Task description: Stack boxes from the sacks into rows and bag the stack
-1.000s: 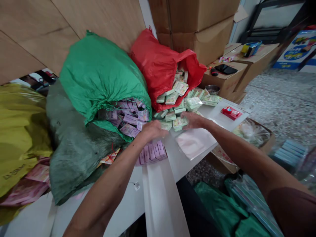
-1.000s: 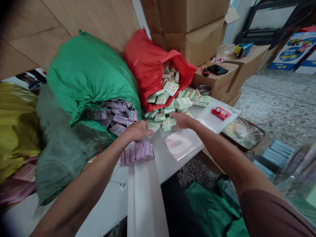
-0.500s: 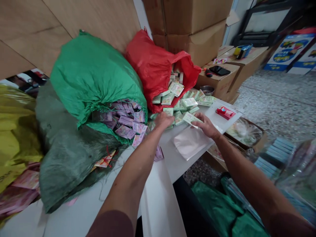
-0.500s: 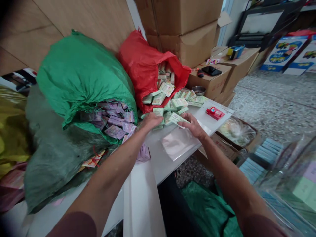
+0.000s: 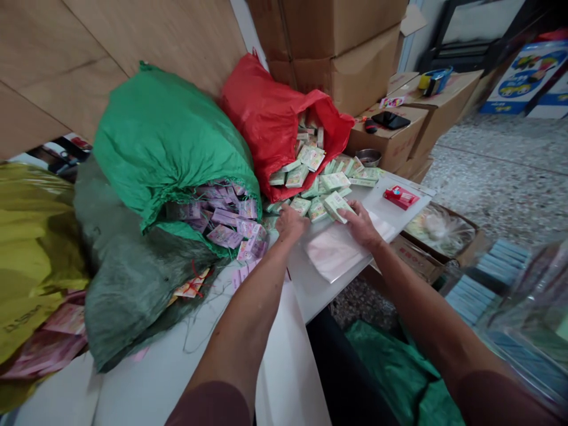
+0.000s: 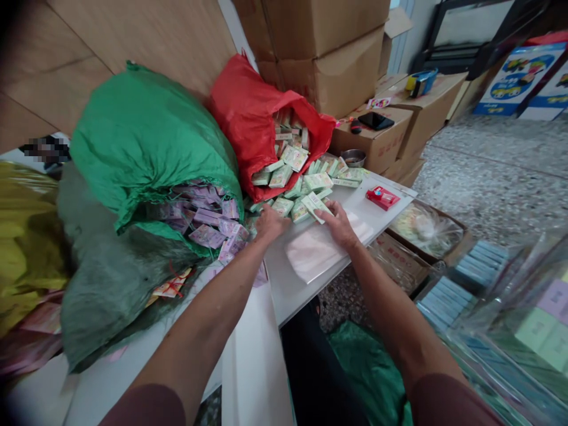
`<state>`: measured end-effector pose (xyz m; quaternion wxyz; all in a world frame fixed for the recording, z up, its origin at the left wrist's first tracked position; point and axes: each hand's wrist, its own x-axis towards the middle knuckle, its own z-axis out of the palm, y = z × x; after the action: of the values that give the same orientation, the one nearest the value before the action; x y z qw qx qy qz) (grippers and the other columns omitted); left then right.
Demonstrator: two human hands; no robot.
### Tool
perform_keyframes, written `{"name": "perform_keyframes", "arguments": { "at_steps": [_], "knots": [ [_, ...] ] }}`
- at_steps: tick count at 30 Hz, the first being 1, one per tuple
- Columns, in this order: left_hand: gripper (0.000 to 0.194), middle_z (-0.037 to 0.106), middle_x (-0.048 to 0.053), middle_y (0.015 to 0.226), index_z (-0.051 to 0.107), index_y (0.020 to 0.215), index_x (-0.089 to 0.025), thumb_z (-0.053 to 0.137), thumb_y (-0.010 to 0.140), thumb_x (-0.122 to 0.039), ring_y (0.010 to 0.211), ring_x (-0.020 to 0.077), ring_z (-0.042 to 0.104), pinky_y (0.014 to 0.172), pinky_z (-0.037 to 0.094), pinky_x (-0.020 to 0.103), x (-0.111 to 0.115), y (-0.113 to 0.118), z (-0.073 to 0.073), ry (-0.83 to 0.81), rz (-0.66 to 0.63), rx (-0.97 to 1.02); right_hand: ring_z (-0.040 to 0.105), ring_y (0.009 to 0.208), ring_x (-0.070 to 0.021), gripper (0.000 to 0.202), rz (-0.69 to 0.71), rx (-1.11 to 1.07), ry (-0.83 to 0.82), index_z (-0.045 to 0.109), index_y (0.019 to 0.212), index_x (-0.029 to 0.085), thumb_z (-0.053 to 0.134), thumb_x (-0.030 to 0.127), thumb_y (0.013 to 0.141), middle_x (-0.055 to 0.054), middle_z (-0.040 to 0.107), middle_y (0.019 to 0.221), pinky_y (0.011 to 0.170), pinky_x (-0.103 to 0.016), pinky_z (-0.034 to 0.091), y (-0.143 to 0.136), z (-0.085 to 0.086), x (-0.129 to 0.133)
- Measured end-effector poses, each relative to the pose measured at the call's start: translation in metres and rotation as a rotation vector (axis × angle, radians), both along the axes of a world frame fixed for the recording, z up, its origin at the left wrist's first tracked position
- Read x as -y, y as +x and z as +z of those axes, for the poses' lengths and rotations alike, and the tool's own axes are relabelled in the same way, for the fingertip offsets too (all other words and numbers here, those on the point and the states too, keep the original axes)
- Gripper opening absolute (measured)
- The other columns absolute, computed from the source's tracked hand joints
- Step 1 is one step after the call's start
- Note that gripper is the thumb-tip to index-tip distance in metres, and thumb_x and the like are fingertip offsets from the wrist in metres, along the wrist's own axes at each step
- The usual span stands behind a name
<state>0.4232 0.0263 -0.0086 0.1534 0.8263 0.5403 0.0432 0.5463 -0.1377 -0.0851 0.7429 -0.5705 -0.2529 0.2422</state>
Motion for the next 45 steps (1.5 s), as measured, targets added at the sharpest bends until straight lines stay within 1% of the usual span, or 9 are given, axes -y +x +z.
{"name": "perform_keyframes", "arguments": {
  "at_steps": [5, 11, 15, 19, 23, 27, 33, 40, 45],
  "knots": [
    [0.077, 0.061, 0.026, 0.139, 0.042, 0.137, -0.015, 0.084, 0.074, -0.025, 0.121, 0.0381, 0.069, 0.098, 0.052, 0.042, 0.005, -0.009, -0.003, 0.017, -0.081, 0.035, 0.066, 0.085, -0.0177, 0.046, 0.026, -0.125, 0.118, 0.056, 0.098, 0.026, 0.085, 0.051, 0.073, 0.003, 0.069, 0.096, 0.078, -0.031, 0.057, -0.001, 0.001, -0.004],
    [0.078, 0.069, 0.022, 0.128, 0.050, 0.124, -0.016, 0.095, 0.062, -0.032, 0.116, 0.0376, 0.071, 0.089, 0.055, 0.040, 0.011, -0.027, 0.028, -0.082, -0.008, 0.238, 0.069, 0.091, -0.0180, 0.052, 0.015, -0.251, 0.140, 0.056, 0.097, 0.025, 0.088, 0.052, 0.068, 0.001, 0.069, 0.104, 0.074, -0.031, 0.063, -0.006, 0.029, 0.002],
    [0.065, 0.077, 0.010, 0.103, 0.057, 0.118, -0.017, 0.090, 0.068, -0.043, 0.083, 0.0243, 0.076, 0.067, 0.059, 0.032, 0.051, -0.040, 0.035, -0.476, 0.116, 0.728, 0.071, 0.090, -0.0195, 0.053, -0.086, -0.203, 0.091, 0.058, 0.103, 0.025, 0.086, 0.058, 0.073, -0.001, 0.070, 0.106, 0.066, -0.031, 0.065, -0.024, 0.054, 0.024],
    [0.053, 0.077, 0.007, 0.091, 0.068, 0.108, -0.015, 0.088, 0.068, -0.043, 0.069, 0.0190, 0.072, 0.059, 0.060, 0.029, 0.104, -0.047, 0.013, -0.941, 0.240, 1.072, 0.071, 0.079, -0.0216, 0.058, -0.194, -0.198, -0.216, 0.056, 0.105, 0.024, 0.080, 0.068, 0.075, -0.004, 0.072, 0.094, 0.057, -0.031, 0.061, -0.043, 0.057, 0.048],
    [0.054, 0.079, 0.013, 0.088, 0.070, 0.100, -0.017, 0.079, 0.077, -0.065, 0.080, 0.0285, 0.077, 0.062, 0.059, 0.033, 0.123, -0.055, -0.002, -0.749, 0.144, 0.704, 0.071, 0.083, -0.0271, 0.056, -0.196, 0.152, -0.685, 0.058, 0.099, 0.022, 0.071, 0.074, 0.082, -0.010, 0.074, 0.092, 0.068, -0.036, 0.057, -0.048, 0.051, 0.061],
    [0.065, 0.079, 0.021, 0.112, 0.064, 0.112, -0.019, 0.064, 0.084, -0.078, 0.114, 0.0380, 0.074, 0.088, 0.057, 0.040, 0.116, -0.063, 0.010, -0.323, -0.116, 0.234, 0.071, 0.094, -0.0329, 0.056, -0.112, 0.533, -0.883, 0.061, 0.079, 0.022, 0.051, 0.075, 0.096, -0.019, 0.074, 0.092, 0.084, -0.041, 0.052, -0.041, 0.051, 0.068],
    [0.076, 0.072, 0.025, 0.129, 0.051, 0.132, -0.016, 0.045, 0.093, -0.081, 0.124, 0.0400, 0.069, 0.099, 0.052, 0.044, 0.123, -0.064, 0.029, -0.243, -0.153, 0.129, 0.070, 0.088, -0.0294, 0.054, -0.088, 0.576, -0.701, 0.070, 0.100, 0.023, 0.046, 0.072, 0.100, -0.013, 0.076, 0.091, 0.082, -0.037, 0.050, -0.042, 0.045, 0.073],
    [0.104, 0.067, 0.032, 0.135, 0.049, 0.139, -0.009, 0.050, 0.080, -0.093, 0.125, 0.0438, 0.067, 0.100, 0.052, 0.046, 0.119, -0.060, 0.035, -0.181, -0.170, -0.010, 0.065, 0.065, -0.0250, 0.078, 0.117, 0.287, -0.444, 0.063, 0.074, 0.023, 0.032, 0.092, 0.092, -0.009, 0.067, 0.068, 0.065, -0.037, 0.053, -0.066, 0.046, 0.074],
    [0.110, 0.066, 0.032, 0.136, 0.046, 0.143, -0.008, 0.061, 0.073, -0.092, 0.126, 0.0439, 0.066, 0.102, 0.052, 0.046, 0.117, -0.056, 0.031, -0.213, -0.138, 0.005, 0.068, 0.066, -0.0267, 0.085, 0.122, 0.126, -0.521, 0.068, 0.099, 0.018, 0.050, 0.098, 0.078, -0.014, 0.071, 0.083, 0.058, -0.040, 0.056, -0.025, 0.043, 0.062]
  ]
}}
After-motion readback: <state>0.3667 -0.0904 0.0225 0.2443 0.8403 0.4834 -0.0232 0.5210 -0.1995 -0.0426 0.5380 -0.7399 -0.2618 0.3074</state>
